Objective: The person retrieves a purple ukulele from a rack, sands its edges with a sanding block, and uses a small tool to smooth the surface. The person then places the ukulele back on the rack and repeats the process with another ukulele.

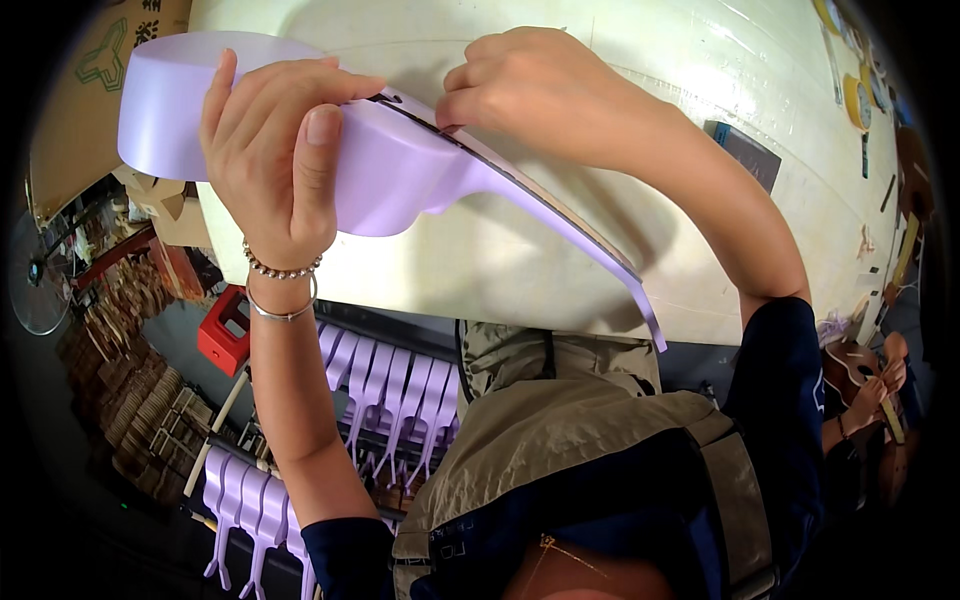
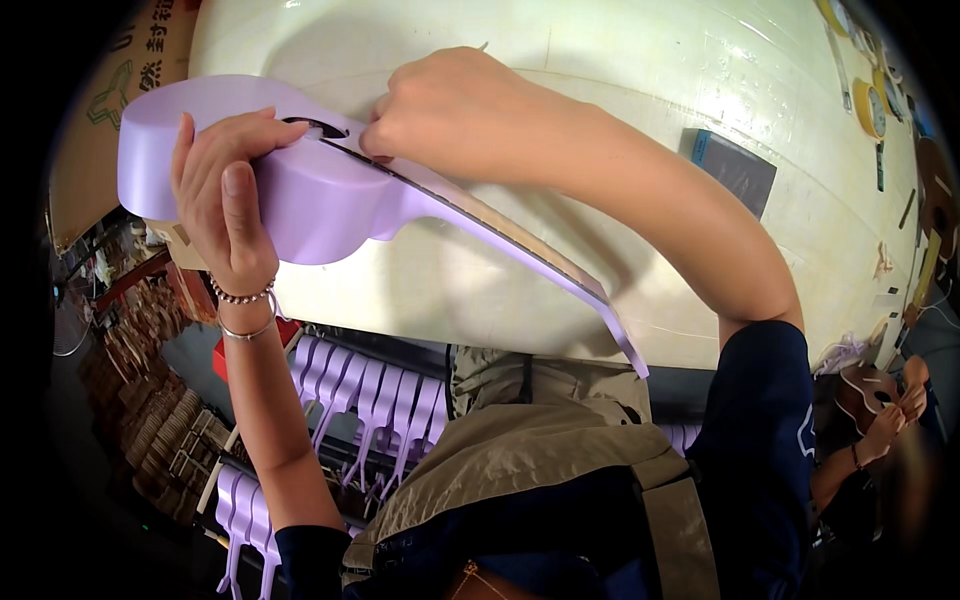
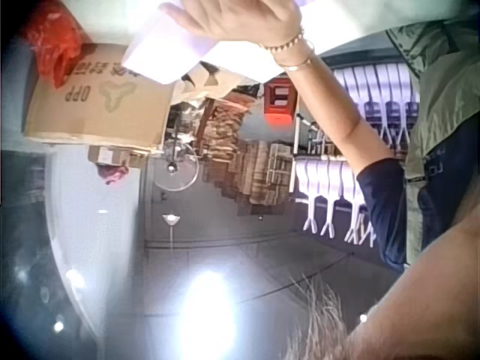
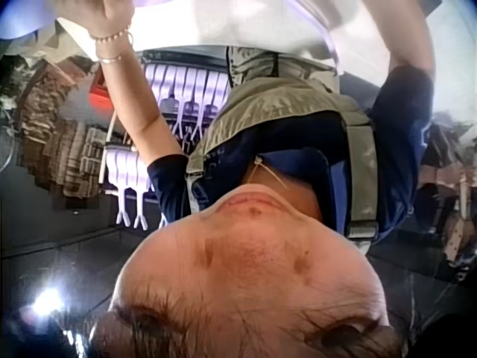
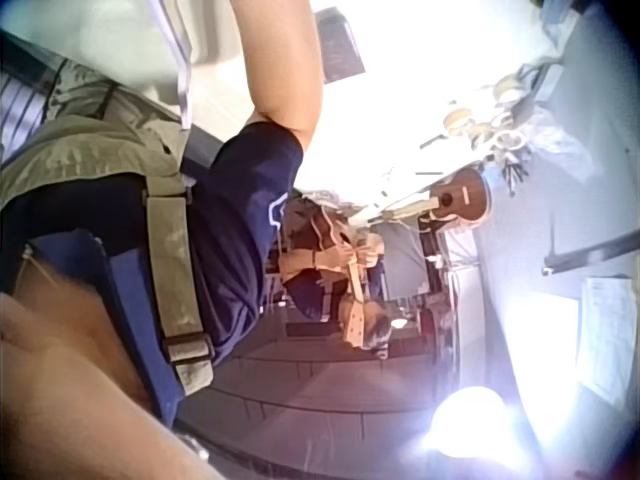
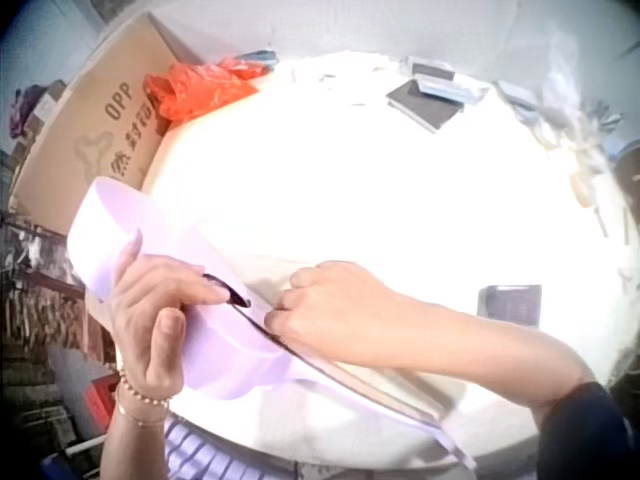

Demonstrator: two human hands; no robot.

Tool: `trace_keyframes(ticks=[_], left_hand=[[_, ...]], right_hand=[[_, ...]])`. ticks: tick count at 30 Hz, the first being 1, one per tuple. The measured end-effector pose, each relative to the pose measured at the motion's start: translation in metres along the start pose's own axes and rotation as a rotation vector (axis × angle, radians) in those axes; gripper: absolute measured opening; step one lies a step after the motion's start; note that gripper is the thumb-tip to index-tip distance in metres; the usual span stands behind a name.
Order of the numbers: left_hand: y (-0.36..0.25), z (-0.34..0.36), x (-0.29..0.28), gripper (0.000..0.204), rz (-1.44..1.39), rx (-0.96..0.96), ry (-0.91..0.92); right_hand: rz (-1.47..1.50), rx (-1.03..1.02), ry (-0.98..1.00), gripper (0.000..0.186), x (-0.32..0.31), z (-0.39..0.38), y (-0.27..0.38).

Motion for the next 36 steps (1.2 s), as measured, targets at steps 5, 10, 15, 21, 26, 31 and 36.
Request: trace_keyframes(ticks=[5, 10, 15, 21, 26, 31, 36], left_hand=[[0.0, 0.0, 0.001, 0.035, 0.007, 0.003, 0.006], [0.0, 0.0, 0.001, 0.036, 0.006, 0.003, -0.002], [-0.001, 0.001, 0.001, 0.036, 0.0, 0.001, -0.004], [-0.002, 0.001, 0.001, 0.036, 0.003, 0.005, -0.002], [-0.007, 0.003, 0.002, 0.05, 0.089, 0.001, 0.106], [-0.005, 0.003, 0.002, 0.05, 0.103, 0.004, 0.105], [-0.007, 0.005, 0.003, 0.051, 0.103, -0.001, 0.125]], right_hand=[[-0.025, -0.001, 0.078, 0.007, 0.002, -0.005, 0.001], [-0.016, -0.002, 0.031, 0.007, 0.0, 0.0, 0.0], [-0.051, 0.004, 0.125, 0.007, 0.001, -0.003, 0.002], [-0.008, 0.038, 0.083, 0.009, 0.001, -0.005, -0.001], [0.104, 0.05, 0.136, 0.013, 0.0, -0.007, -0.008], [0.069, 0.08, 0.164, 0.016, 0.004, -0.006, -0.007], [0.213, 0.024, 0.154, 0.016, 0.003, -0.008, -0.015]])
Point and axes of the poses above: each hand's wrist, its own z-axis towards the middle knuckle, its own x-axis out of the palm, y = z × x, the point moved 7 cm from there along z, towards the middle knuckle, and after that the axes turned 13 degrees about z, right-handed, at the moved point
